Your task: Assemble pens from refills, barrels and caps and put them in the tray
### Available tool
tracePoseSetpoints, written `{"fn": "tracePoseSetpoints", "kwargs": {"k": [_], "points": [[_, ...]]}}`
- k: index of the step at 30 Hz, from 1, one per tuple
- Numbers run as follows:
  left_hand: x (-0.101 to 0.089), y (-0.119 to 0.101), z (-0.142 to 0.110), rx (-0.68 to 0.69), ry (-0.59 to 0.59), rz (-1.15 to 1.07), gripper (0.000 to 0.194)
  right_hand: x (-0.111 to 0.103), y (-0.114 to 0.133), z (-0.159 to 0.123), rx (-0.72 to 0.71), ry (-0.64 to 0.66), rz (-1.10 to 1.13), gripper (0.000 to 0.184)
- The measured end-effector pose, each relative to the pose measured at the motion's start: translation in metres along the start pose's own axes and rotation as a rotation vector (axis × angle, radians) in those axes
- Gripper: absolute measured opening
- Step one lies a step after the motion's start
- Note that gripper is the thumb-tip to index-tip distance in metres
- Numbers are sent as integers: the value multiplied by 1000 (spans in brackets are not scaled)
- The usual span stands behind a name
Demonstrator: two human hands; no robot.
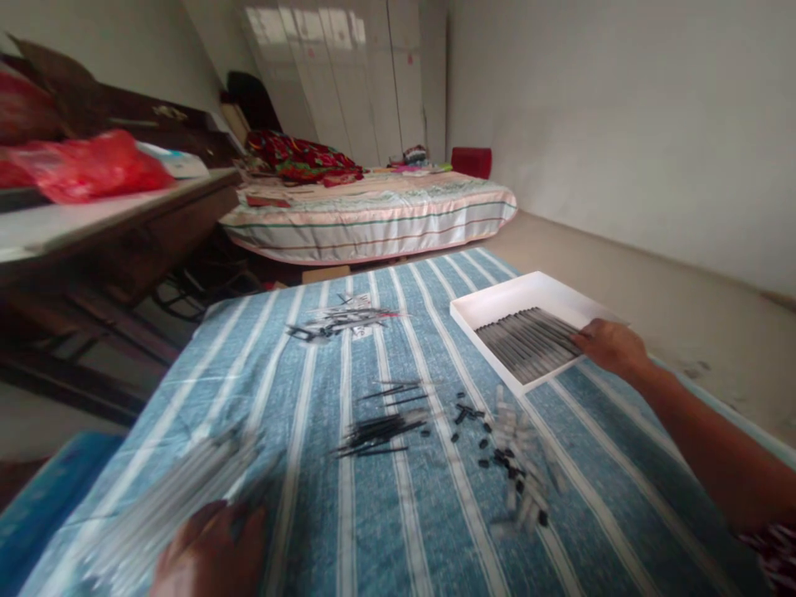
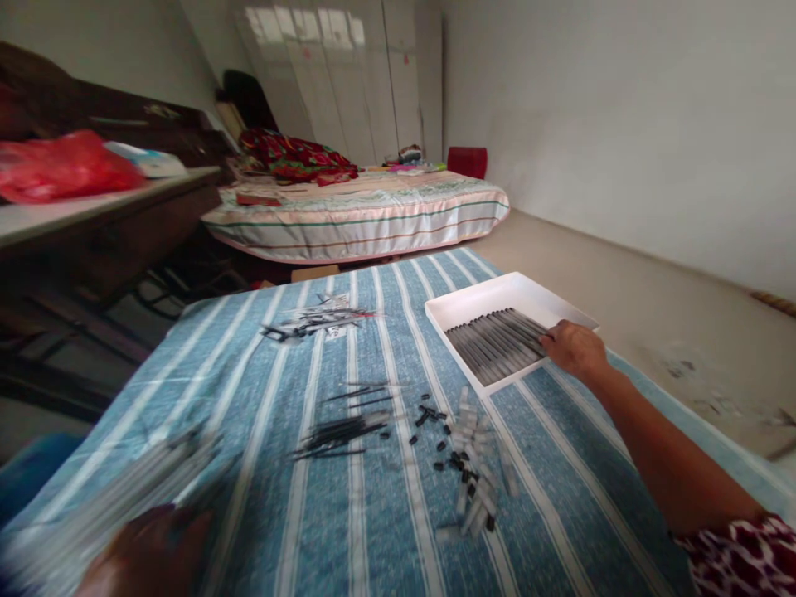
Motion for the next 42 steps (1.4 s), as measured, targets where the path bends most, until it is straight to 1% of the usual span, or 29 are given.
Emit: {"fn": "tracePoseSetpoints", "kwargs": {"k": [1, 3, 4, 6, 7, 9, 11, 12, 13, 14, 16, 18, 21, 23, 25, 27, 29, 32, 35, 38, 42], "points": [[-1, -2, -1, 3, -6, 108, 26, -1, -1, -1, -1, 4, 3, 39], [-2, -9, -5, 38, 34, 229, 33, -2, -1, -3, -9, 0, 14, 40], [-3, -14, -7, 30, 59, 260, 36, -3, 0, -5, -13, -8, 19, 40], [-5, -21, -11, 15, 65, 287, 37, -7, 5, -11, -23, -63, 30, 40], [-6, -25, -13, 22, 45, 282, 37, -9, 10, -16, -37, -113, 41, 39], [-7, -29, -16, 39, -45, 248, 36, -14, 26, -29, -106, -237, 93, 35], [-8, -32, -19, 52, -136, 183, 34, -19, 51, -46, -243, -317, 199, 28], [-8, -33, -20, 53, -154, 143, 33, -21, 66, -54, -331, -309, 266, 27], [-9, -35, -21, 52, -148, 97, 32, -23, 81, -62, -408, -282, 334, 27], [-8, -36, -22, 48, -119, 49, 31, -24, 97, -70, -488, -221, 385, 28], [-7, -40, -24, 24, -40, -55, 29, -26, 125, -82, -604, -107, 432, 26], [-5, -45, -26, -17, 15, -173, 29, -25, 146, -90, -659, -12, 398, 23], [-2, -52, -32, -106, 22, -373, 31, -22, 163, -92, -658, 89, 251, 20], [0, -57, -37, -165, 17, -516, 36, -19, 166, -91, -636, 124, 179, 20], [1, -62, -41, -226, 29, -660, 43, -17, 166, -88, -616, 133, 165, 20], [3, -68, -45, -289, 77, -781, 50, -16, 166, -85, -588, 116, 182, 21], [5, -74, -48, -336, 162, -857, 54, -16, 165, -82, -549, 89, 207, 23], [9, -81, -54, -378, 238, -930, 50, -19, 160, -80, -552, 90, 211, 24], [14, -86, -58, -385, 257, -965, 46, -24, 152, -82, -595, 137, 126, 23], [19, -87, -61, -361, 284, -972, 44, -27, 144, -86, -589, 187, 28, 20], [22, -87, -63, -355, 293, -960, 41, -26, 143, -92, -595, 287, -42, 16]]}}
Point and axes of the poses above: each hand's wrist, its own z-axis towards the middle knuckle, its own x-axis out of the palm, y = z × x, the point moved 2 cm from there along z, towards the middle knuckle, and after that the axes turned 5 degrees about -z, right-handed, at the moved point
